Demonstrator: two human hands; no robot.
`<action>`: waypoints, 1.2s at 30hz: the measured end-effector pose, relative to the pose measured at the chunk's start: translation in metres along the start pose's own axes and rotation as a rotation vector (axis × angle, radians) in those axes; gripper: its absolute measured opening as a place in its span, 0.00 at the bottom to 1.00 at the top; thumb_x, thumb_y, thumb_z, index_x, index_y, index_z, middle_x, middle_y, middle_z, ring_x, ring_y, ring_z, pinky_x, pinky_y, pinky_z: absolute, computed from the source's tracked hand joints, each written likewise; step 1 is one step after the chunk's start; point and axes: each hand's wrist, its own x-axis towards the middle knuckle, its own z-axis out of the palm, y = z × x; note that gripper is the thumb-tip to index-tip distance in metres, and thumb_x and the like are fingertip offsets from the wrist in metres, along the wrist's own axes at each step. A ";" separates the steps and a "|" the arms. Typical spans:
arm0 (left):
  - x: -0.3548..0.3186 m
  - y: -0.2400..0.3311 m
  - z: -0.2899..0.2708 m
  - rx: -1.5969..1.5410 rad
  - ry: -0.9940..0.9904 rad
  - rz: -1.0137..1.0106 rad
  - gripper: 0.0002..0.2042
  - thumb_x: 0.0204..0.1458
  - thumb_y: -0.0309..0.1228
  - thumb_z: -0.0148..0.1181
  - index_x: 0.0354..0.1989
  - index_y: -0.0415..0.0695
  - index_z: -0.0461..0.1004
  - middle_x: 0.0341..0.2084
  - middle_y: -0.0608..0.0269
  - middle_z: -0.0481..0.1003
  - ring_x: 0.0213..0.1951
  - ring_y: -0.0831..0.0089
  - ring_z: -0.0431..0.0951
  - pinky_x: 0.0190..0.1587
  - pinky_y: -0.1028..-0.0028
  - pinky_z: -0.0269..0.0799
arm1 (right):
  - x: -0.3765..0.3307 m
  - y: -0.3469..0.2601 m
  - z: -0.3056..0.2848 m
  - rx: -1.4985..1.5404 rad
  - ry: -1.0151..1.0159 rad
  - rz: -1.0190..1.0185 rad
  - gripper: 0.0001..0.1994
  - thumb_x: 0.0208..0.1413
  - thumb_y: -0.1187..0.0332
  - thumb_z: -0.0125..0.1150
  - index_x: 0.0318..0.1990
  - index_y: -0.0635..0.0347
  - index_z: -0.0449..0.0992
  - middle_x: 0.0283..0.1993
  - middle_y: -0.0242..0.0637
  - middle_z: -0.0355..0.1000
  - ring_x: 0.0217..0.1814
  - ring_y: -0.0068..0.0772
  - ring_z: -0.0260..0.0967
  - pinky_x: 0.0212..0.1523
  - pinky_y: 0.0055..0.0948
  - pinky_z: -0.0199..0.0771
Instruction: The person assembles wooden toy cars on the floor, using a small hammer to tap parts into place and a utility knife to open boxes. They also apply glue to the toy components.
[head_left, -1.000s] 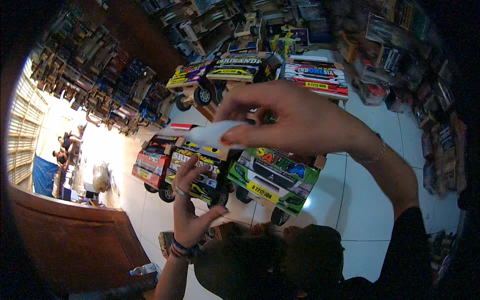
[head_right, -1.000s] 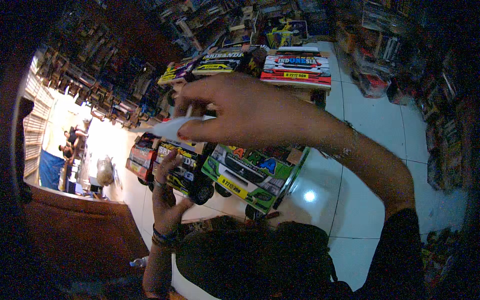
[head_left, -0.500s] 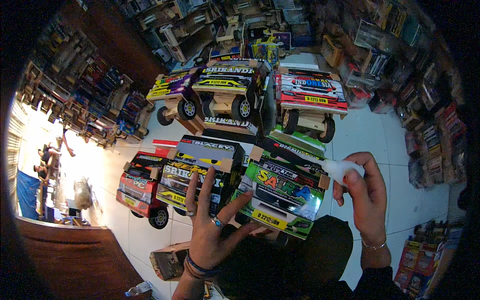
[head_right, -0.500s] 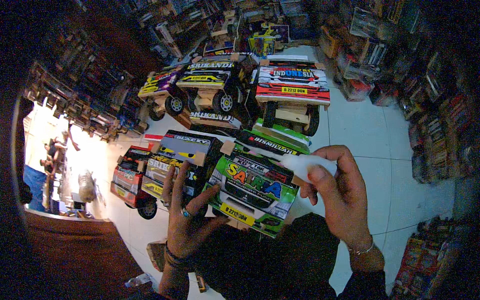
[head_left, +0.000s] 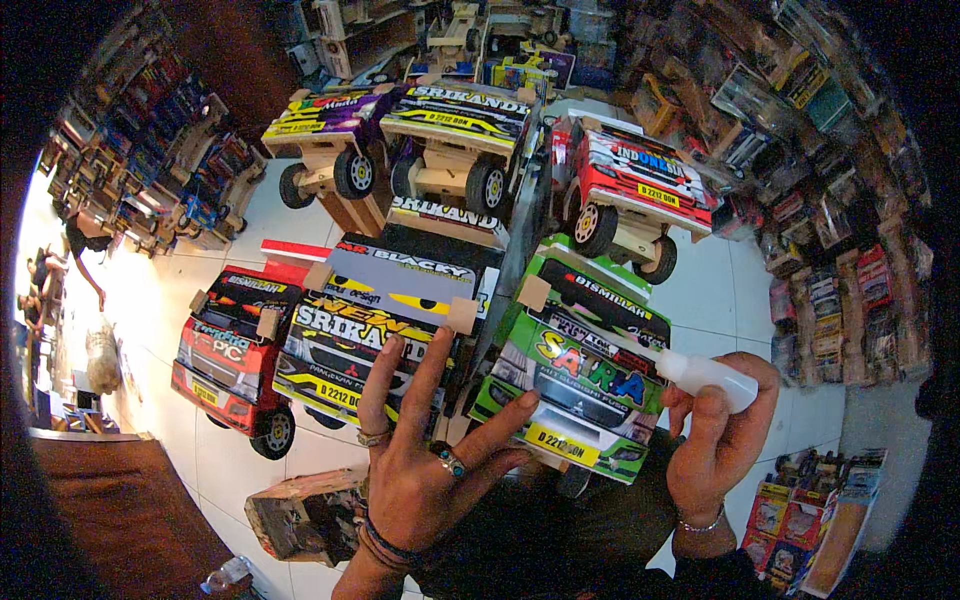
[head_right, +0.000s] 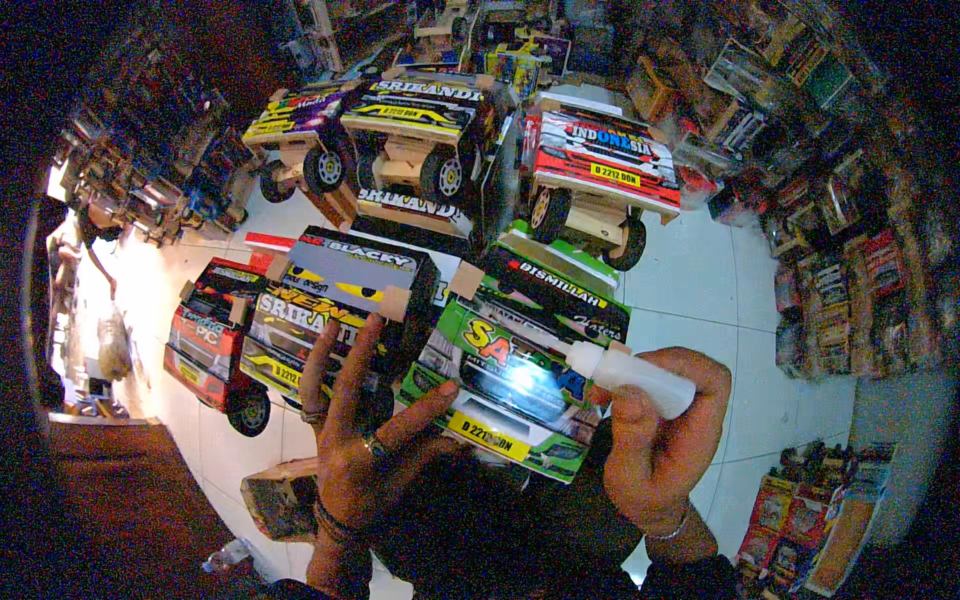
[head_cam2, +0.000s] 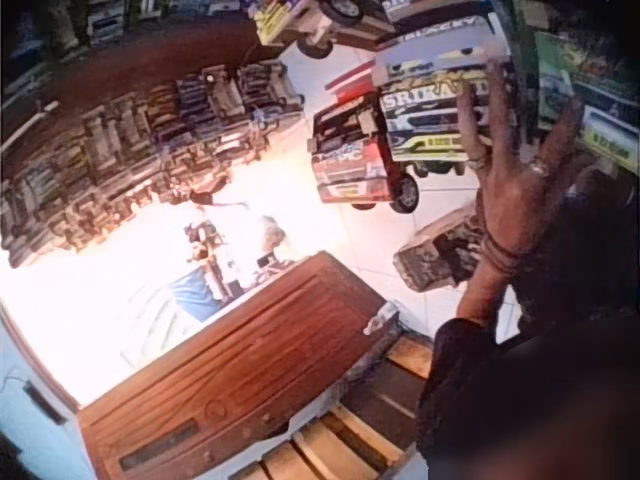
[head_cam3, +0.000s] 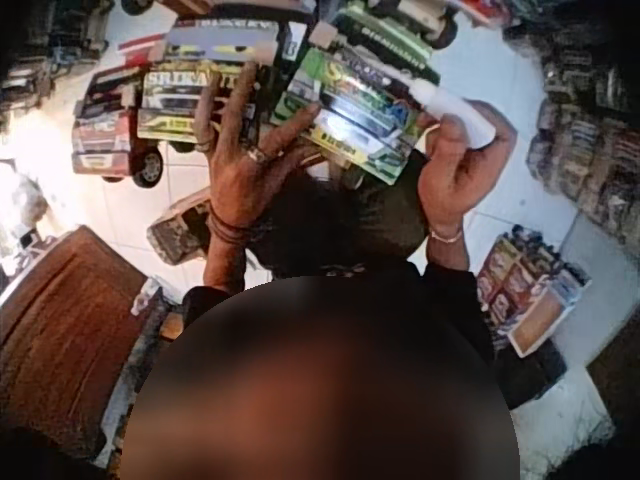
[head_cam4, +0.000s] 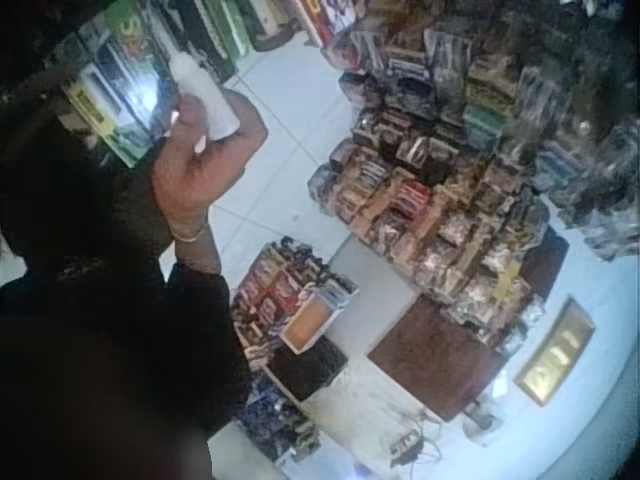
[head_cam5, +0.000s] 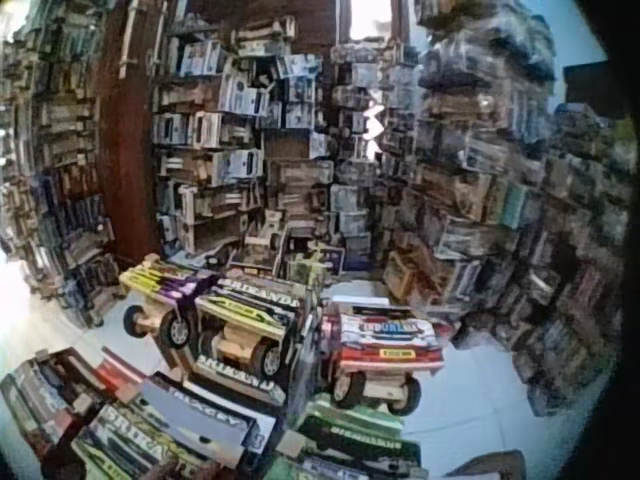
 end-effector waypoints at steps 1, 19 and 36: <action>-0.001 0.000 -0.001 -0.011 -0.003 -0.006 0.30 0.37 0.41 0.78 0.55 0.76 0.80 0.72 0.52 0.59 0.73 0.45 0.49 0.71 0.56 0.52 | -0.002 0.002 0.001 -0.030 -0.005 -0.080 0.15 0.66 0.69 0.56 0.53 0.66 0.61 0.41 0.41 0.70 0.34 0.27 0.74 0.33 0.25 0.76; 0.000 0.001 -0.006 -0.011 -0.062 -0.024 0.30 0.39 0.41 0.78 0.56 0.77 0.79 0.71 0.52 0.60 0.72 0.44 0.51 0.71 0.57 0.52 | -0.015 0.002 -0.008 -0.506 -0.199 -0.174 0.18 0.66 0.60 0.58 0.50 0.67 0.64 0.37 0.45 0.74 0.31 0.28 0.76 0.34 0.27 0.78; 0.001 0.003 -0.005 0.000 -0.049 -0.034 0.29 0.39 0.41 0.78 0.54 0.77 0.80 0.70 0.52 0.61 0.71 0.44 0.53 0.70 0.59 0.53 | -0.019 0.001 -0.006 -0.476 -0.173 -0.121 0.22 0.66 0.54 0.58 0.50 0.67 0.65 0.39 0.43 0.71 0.31 0.28 0.73 0.35 0.27 0.73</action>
